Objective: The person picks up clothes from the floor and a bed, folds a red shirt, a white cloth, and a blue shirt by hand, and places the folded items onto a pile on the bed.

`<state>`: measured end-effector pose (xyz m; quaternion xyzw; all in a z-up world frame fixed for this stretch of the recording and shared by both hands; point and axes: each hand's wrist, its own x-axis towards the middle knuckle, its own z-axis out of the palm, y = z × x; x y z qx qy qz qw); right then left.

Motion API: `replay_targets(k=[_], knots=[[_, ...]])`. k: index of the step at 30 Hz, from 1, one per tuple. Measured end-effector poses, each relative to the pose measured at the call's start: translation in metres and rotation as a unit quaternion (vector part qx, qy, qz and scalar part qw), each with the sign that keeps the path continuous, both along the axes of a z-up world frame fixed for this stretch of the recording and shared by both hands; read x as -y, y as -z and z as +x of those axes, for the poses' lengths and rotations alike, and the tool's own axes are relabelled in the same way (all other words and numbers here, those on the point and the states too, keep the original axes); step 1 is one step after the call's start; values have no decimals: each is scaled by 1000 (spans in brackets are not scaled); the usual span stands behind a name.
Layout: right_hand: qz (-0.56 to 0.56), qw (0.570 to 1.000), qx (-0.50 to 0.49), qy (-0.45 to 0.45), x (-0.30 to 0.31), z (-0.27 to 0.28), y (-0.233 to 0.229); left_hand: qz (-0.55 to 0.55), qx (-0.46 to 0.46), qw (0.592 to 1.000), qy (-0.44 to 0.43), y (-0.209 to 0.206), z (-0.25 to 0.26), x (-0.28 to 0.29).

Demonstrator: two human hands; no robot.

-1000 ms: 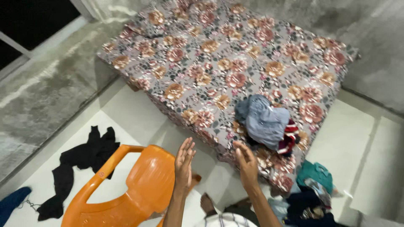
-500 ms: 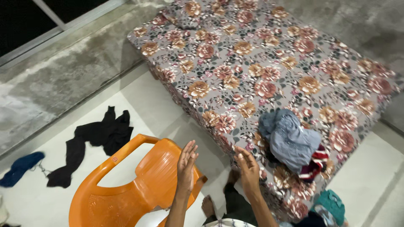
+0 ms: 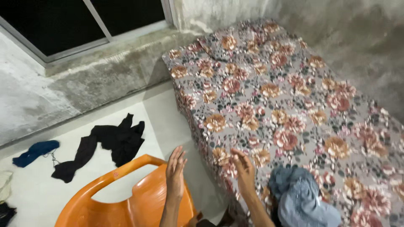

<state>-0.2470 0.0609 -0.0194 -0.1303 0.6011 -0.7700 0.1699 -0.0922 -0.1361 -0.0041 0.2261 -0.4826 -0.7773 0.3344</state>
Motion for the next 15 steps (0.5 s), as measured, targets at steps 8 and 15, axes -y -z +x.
replay_targets(k=[8,15], knots=[[0,991,125,-56,40,-32,20,9,31,997,-67,7,-18,16],[-5,992,69,-110,105,-60,17,9,49,994,-102,12,-42,66]])
